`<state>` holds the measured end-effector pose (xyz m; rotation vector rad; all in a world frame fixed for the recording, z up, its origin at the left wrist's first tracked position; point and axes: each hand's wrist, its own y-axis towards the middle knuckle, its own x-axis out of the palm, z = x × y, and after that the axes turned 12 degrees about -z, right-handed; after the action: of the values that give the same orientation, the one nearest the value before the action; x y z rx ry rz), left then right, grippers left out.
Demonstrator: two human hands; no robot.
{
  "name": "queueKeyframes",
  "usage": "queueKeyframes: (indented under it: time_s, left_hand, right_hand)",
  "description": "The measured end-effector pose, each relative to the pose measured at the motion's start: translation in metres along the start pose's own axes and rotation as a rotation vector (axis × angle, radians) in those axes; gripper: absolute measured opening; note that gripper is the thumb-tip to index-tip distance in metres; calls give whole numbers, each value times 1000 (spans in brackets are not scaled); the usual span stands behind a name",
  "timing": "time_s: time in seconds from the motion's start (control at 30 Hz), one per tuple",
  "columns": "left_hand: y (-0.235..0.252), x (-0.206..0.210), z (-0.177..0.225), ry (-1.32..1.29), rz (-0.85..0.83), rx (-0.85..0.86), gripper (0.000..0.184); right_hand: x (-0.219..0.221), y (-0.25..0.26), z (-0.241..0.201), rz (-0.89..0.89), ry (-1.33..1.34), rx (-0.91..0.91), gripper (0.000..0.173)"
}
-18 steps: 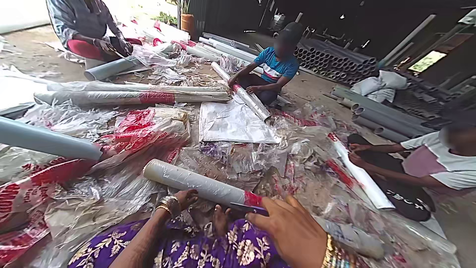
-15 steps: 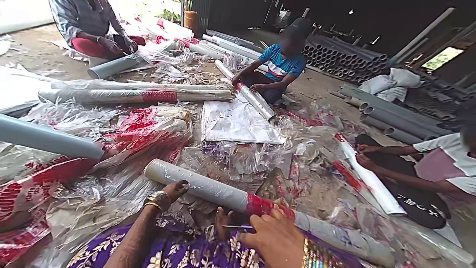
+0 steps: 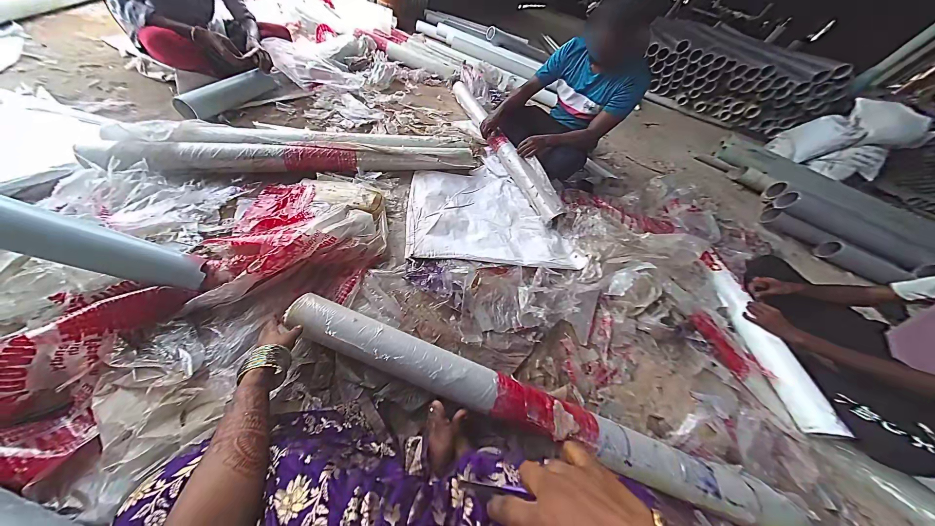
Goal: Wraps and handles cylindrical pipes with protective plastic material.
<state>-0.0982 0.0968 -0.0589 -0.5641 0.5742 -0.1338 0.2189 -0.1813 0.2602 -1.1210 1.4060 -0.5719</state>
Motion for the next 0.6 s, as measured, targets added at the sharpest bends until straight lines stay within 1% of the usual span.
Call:
queueKeyframes:
  time_s: [0.1, 0.17, 0.23, 0.3, 0.4, 0.5, 0.6]
  left_hand:
    - [2, 5, -3, 26, -46, 15, 80]
    - [9, 6, -9, -53, -38, 50, 76]
    - [15, 6, -16, -171, -25, 83, 67]
    - [19, 4, -20, -208, -13, 91, 56]
    - [14, -3, -15, -174, -18, 39, 44]
    - [8, -13, -14, -94, -47, -2, 42]
    - [-1, -18, -4, 25, -7, -49, 43]
  right_hand:
    - [-5, 6, -4, -79, -11, -25, 45]
    - [-6, 9, -6, -114, -13, -31, 46]
    - [-7, 11, -6, -137, -9, -24, 45]
    - [-11, 13, -6, -165, -18, 4, 45]
    - [-17, 15, -8, -184, -13, 47, 47]
    - [-15, 17, -8, -162, -13, 57, 46]
    - [-15, 20, -7, -126, -19, 55, 45]
